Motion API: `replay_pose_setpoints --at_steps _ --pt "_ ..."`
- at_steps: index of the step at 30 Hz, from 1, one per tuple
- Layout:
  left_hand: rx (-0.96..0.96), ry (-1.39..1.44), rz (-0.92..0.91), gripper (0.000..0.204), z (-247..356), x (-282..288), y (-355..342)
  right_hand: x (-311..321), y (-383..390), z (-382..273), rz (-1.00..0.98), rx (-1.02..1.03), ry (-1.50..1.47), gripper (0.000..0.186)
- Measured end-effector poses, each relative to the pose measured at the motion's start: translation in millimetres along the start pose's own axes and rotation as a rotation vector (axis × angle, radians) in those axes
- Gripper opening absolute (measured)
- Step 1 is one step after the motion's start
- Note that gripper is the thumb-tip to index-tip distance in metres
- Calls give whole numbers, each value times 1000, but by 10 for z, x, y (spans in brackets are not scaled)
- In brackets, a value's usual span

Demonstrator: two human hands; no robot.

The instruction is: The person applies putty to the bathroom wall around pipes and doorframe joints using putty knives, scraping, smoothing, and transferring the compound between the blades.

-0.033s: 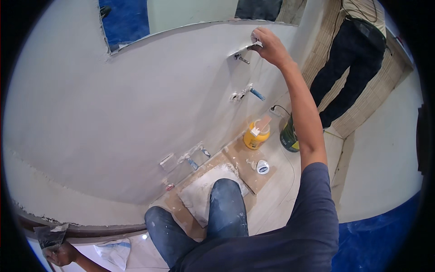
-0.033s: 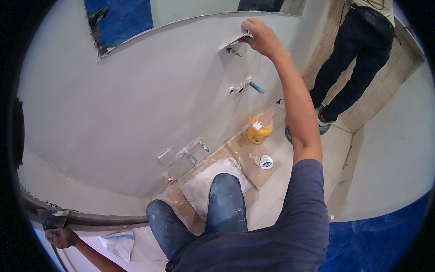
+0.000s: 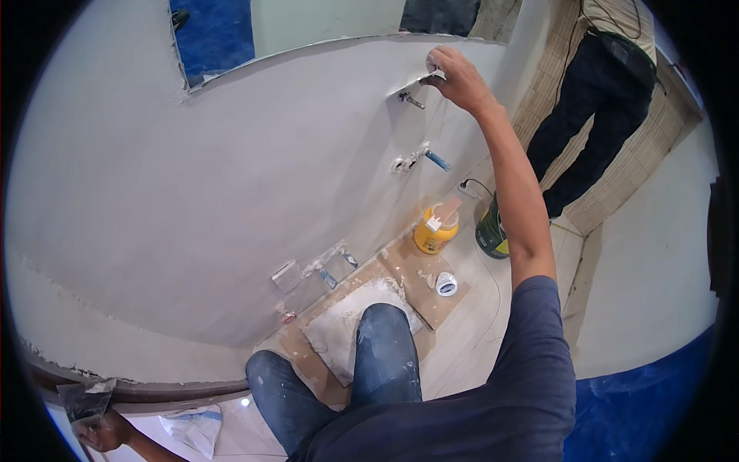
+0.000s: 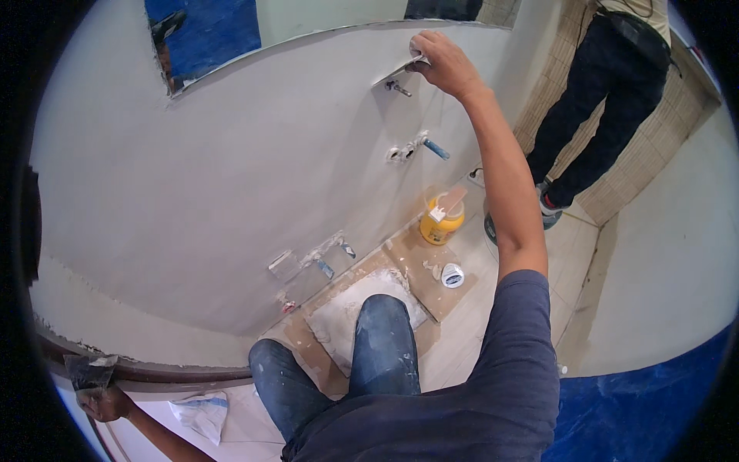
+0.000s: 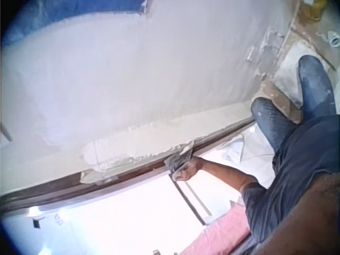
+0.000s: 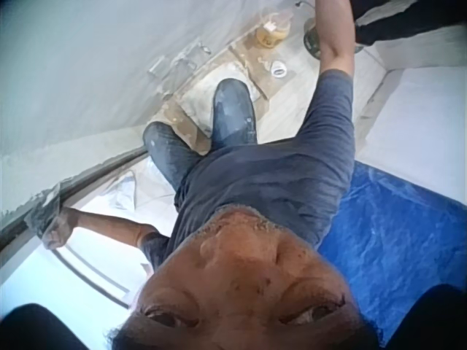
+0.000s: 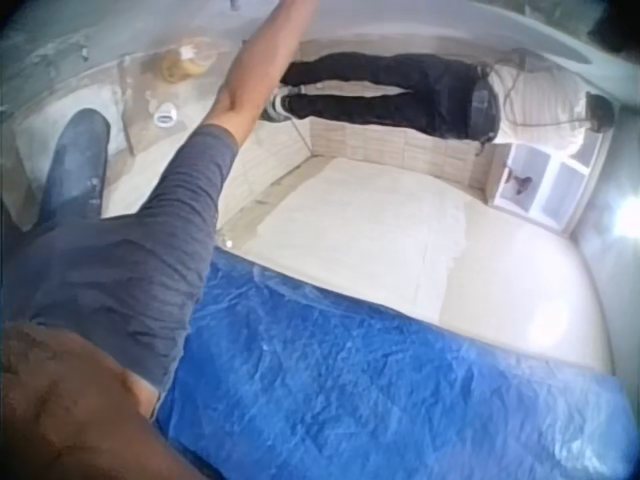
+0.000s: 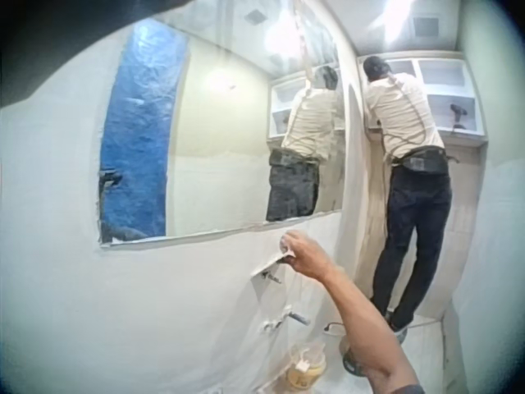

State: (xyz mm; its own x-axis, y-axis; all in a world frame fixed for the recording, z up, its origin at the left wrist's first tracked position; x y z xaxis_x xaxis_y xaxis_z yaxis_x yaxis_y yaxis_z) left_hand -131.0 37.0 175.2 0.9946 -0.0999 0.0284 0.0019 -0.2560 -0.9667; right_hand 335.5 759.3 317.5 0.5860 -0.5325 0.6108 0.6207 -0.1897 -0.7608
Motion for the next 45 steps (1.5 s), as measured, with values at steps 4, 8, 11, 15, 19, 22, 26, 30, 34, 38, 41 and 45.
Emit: replay_pose_setpoints --at_steps 4,8,11,15,19,22,26,30,34,38,41,45 --pt "80 227 77 54 -223 -63 65 63 -115 -95 138 83 64 35" --pt "33 305 105 56 -165 -37 75 249 -181 -48 296 13 102 35" --pt "111 201 7 36 4 130 -99 427 12 56 382 -90 31 36" --pt "103 200 112 36 -168 70 34 321 209 56 276 -91 -16 34" --pt "12 126 92 38 -59 67 9 416 337 -199 299 -29 53 33" --pt "31 170 105 39 -90 116 -39 695 677 -478 505 -139 -141 27" --pt "-166 15 282 40 305 509 -213 240 1544 -628 608 -588 -1040 14" --pt "-101 186 230 43 339 341 -283 -1287 2544 -1726 90 -941 -1535 21" --pt "45 830 -75 52 464 78 77 -1894 2959 -3536 -191 -1112 -2201 29" --pt "330 1526 -729 44 1381 431 1266 -1357 2600 -4628 -251 -947 -2667 37" --pt "748 1937 -1288 35 2295 1082 2196 -1527 2781 -4893 -232 -1171 -2747 33" --pt "1265 2165 -1766 31 2861 1869 2446 -1658 2984 -4925 -172 -1316 -2668 28"
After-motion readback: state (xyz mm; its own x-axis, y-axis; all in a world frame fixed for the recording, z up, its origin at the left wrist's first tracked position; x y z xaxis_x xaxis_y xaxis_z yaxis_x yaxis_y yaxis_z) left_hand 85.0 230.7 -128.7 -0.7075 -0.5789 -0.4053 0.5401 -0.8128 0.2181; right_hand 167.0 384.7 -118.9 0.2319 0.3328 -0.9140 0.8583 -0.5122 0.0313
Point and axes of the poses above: each hand's wrist, its own y-axis away from the middle knuckle, its own x-axis out of the back of the hand, z = x × y, the point moved 10 cm from there along -y, towards the middle knuckle, and after that the axes turned 1 degree about -x, right-handed, at the moved point
